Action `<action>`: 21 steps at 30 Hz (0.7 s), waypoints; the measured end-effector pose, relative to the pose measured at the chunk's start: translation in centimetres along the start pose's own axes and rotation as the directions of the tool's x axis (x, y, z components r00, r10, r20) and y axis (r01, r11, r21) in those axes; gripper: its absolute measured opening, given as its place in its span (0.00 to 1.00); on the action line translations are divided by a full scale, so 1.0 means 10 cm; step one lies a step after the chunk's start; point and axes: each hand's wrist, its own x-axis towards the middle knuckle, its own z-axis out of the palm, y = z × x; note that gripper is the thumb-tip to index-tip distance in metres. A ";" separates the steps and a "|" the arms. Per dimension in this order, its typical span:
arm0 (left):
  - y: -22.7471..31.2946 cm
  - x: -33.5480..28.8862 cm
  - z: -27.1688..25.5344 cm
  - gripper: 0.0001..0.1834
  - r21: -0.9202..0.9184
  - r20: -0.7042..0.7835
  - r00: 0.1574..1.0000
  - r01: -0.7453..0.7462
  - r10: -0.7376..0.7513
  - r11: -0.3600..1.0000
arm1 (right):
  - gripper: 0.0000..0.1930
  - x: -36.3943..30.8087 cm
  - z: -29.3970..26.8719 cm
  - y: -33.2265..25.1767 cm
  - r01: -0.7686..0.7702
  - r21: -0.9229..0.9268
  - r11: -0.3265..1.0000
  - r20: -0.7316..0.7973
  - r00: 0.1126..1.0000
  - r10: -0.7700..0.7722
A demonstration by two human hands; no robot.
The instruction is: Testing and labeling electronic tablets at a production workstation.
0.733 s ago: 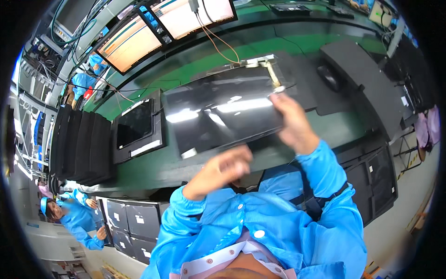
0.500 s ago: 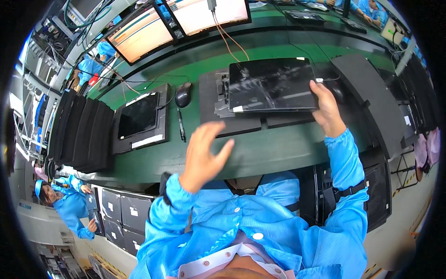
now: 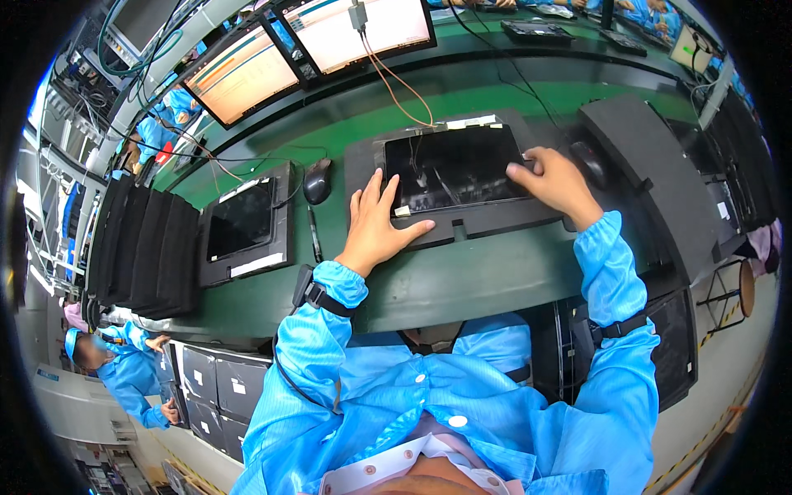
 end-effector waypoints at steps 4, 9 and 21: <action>-0.10 0.09 0.04 0.47 -0.057 -0.047 0.998 -0.054 0.051 0.997 | 0.32 -0.17 0.05 0.13 0.406 0.015 0.914 -0.032 0.914 -0.405; -0.10 0.08 0.10 0.42 -0.052 -0.118 0.987 -0.114 0.107 0.992 | 0.26 -0.19 0.12 0.17 0.355 -0.072 0.932 -0.019 0.934 -0.357; -0.09 0.07 0.06 0.43 -0.229 -0.133 0.988 -0.110 0.081 0.967 | 0.20 -0.31 0.04 0.00 0.470 -0.302 0.829 -0.069 0.857 -0.511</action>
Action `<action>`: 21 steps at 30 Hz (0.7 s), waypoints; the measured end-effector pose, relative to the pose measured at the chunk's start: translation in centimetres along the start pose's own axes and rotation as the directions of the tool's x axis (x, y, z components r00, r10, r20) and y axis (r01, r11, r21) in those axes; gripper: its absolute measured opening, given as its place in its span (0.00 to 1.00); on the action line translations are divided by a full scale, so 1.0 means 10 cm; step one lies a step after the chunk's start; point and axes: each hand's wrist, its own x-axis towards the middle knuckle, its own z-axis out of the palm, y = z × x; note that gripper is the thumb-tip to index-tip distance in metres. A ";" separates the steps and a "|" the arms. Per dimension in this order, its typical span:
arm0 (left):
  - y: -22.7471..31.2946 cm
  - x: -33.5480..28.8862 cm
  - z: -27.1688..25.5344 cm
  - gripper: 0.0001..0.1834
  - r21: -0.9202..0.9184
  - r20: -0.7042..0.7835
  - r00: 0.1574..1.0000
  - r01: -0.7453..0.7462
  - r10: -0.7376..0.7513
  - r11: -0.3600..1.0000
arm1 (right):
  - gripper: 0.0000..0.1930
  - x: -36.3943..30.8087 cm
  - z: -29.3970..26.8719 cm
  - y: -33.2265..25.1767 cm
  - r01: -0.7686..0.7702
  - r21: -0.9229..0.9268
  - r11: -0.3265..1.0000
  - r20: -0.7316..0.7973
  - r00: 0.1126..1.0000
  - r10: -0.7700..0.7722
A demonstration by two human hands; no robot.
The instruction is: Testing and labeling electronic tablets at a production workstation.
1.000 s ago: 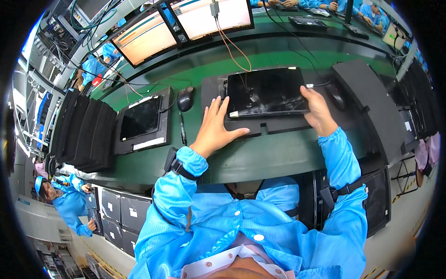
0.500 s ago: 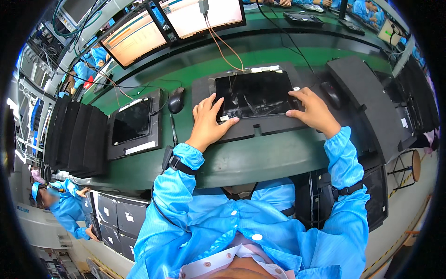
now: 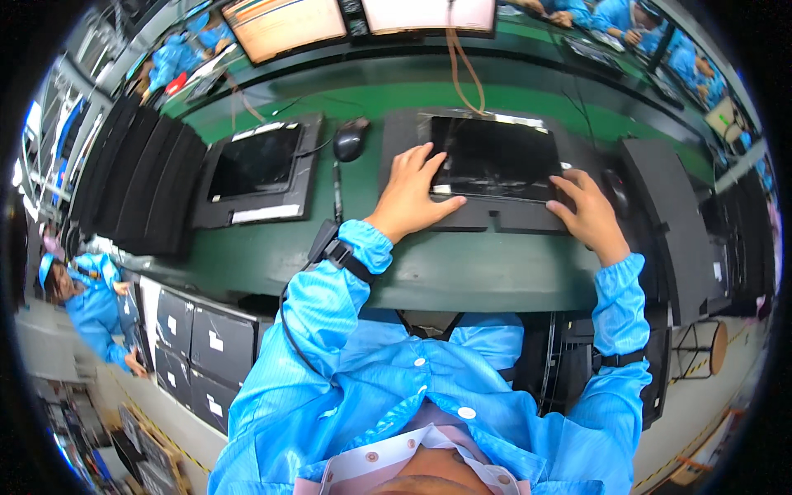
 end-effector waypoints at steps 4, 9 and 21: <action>0.09 -0.43 -0.32 0.35 -0.035 -0.023 0.995 0.098 -0.099 0.995 | 0.14 0.49 0.26 -0.86 0.277 0.106 0.955 -0.211 0.945 -0.251; 0.39 -1.68 -1.06 0.13 -0.215 -0.442 0.869 0.136 -0.221 0.967 | 0.16 1.31 0.84 -2.29 0.749 -0.042 0.662 -0.010 0.662 -0.750; 0.43 -6.22 -2.40 0.35 -0.149 -0.858 -0.104 0.988 -0.503 0.051 | 0.14 1.30 0.88 -3.66 0.782 0.553 0.286 -0.051 0.374 -0.926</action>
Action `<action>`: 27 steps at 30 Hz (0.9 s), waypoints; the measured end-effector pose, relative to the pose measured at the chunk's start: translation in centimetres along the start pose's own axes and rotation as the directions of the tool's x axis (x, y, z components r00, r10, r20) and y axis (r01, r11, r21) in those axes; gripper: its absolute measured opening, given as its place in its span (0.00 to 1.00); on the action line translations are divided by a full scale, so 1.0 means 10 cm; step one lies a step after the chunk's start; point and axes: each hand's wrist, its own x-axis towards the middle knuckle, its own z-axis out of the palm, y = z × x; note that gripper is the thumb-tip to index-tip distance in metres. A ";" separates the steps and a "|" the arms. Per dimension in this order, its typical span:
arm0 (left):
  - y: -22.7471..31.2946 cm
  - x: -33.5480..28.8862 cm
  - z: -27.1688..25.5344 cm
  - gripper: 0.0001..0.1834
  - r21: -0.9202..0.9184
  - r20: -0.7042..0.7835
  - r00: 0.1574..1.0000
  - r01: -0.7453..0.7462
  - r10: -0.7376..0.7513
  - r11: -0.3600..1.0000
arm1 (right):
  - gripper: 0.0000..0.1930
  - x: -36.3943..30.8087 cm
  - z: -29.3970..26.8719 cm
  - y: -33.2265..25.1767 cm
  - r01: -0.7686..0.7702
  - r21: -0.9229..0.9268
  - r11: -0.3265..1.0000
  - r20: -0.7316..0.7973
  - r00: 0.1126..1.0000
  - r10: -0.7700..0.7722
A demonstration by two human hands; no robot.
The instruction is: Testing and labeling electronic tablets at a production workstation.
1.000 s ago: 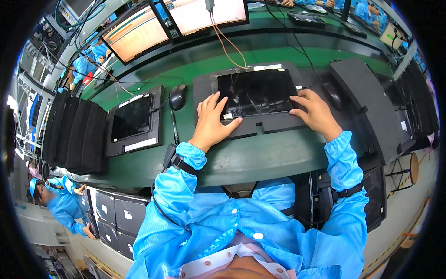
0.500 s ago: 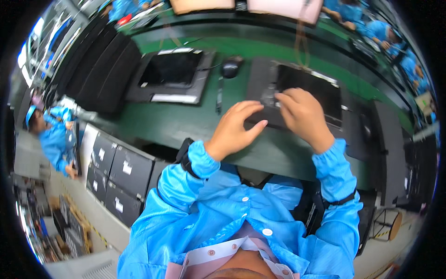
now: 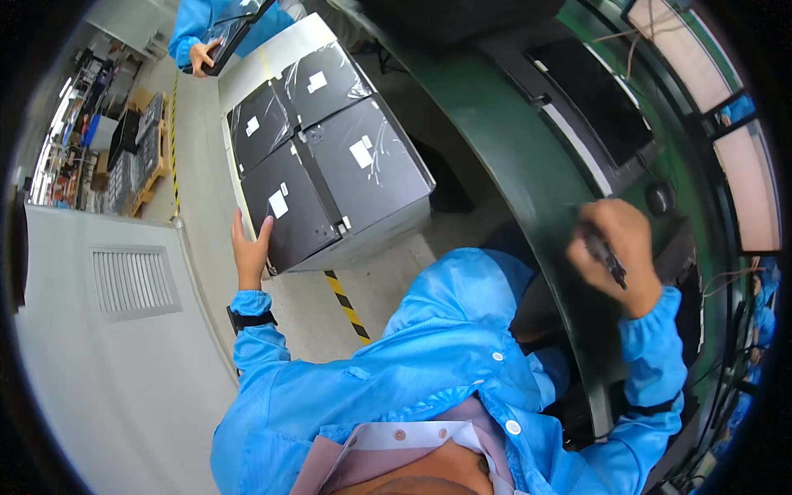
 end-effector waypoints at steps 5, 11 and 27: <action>-0.30 -0.09 0.26 0.47 -0.161 0.163 0.984 0.094 -0.067 0.983 | 0.13 1.21 1.36 -0.71 -0.147 0.706 0.692 -0.019 0.974 0.226; -0.32 -0.14 0.26 0.45 -0.276 0.167 0.982 0.134 -0.090 0.952 | 0.12 1.96 2.92 -0.42 -0.290 0.752 0.592 0.065 0.926 0.371; -0.30 -0.13 0.20 0.44 -0.224 0.151 0.984 0.127 -0.094 0.966 | 0.09 2.16 3.09 -0.70 -0.346 0.773 0.531 0.098 0.893 0.439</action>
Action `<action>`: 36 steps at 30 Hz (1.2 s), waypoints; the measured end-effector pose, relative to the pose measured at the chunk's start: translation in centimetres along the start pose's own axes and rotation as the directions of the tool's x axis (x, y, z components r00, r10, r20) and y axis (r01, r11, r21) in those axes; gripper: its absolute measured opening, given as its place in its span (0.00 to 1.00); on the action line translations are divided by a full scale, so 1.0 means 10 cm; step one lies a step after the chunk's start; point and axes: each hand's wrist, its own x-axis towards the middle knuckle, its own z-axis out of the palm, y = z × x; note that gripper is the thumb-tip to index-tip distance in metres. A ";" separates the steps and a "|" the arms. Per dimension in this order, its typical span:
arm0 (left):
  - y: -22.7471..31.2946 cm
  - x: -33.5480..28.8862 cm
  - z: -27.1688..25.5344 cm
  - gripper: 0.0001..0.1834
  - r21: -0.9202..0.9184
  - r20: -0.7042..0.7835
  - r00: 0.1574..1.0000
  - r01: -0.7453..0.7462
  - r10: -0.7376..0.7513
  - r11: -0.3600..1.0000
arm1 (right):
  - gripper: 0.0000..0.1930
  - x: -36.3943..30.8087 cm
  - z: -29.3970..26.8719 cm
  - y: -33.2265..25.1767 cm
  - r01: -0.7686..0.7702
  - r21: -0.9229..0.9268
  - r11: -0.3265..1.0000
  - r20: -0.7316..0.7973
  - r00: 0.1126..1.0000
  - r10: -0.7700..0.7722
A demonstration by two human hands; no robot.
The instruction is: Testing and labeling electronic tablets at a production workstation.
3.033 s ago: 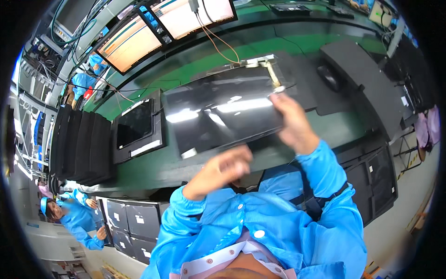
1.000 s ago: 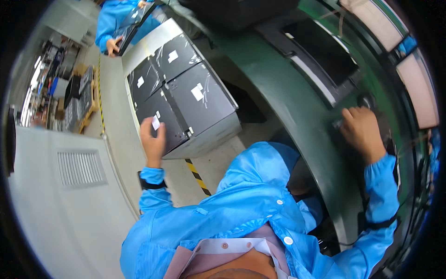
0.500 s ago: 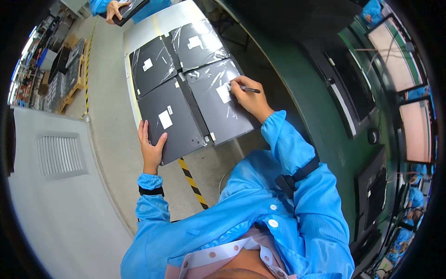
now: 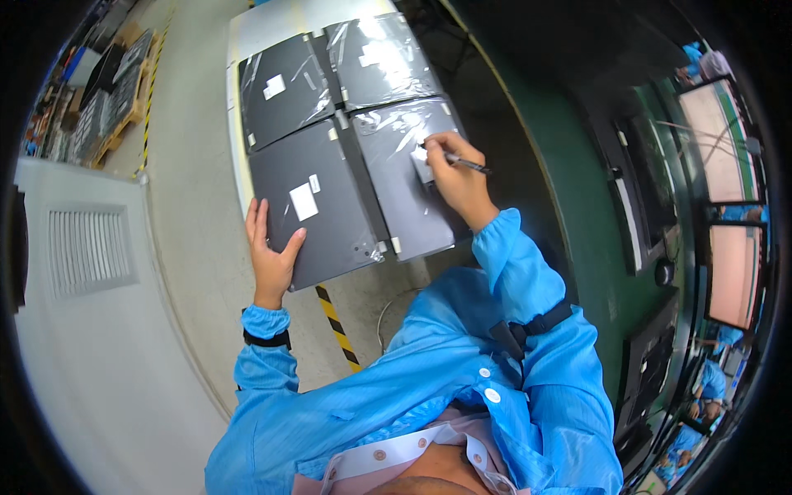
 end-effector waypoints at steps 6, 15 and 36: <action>-0.01 0.00 0.08 0.46 -0.092 -0.038 0.999 -0.005 0.002 0.996 | 0.09 -0.27 0.95 -0.47 0.127 -0.004 0.992 0.360 0.926 -0.118; -0.03 -0.03 0.05 0.46 -0.001 -0.029 0.999 -0.042 0.042 0.999 | 0.09 -0.21 1.31 -0.29 0.191 -0.134 0.972 0.247 0.957 -0.154; 0.09 -0.11 -0.02 0.52 -0.053 -0.071 0.997 0.018 -0.022 0.998 | 0.28 -0.72 -0.46 -0.17 0.504 -0.511 0.697 0.323 0.863 -0.387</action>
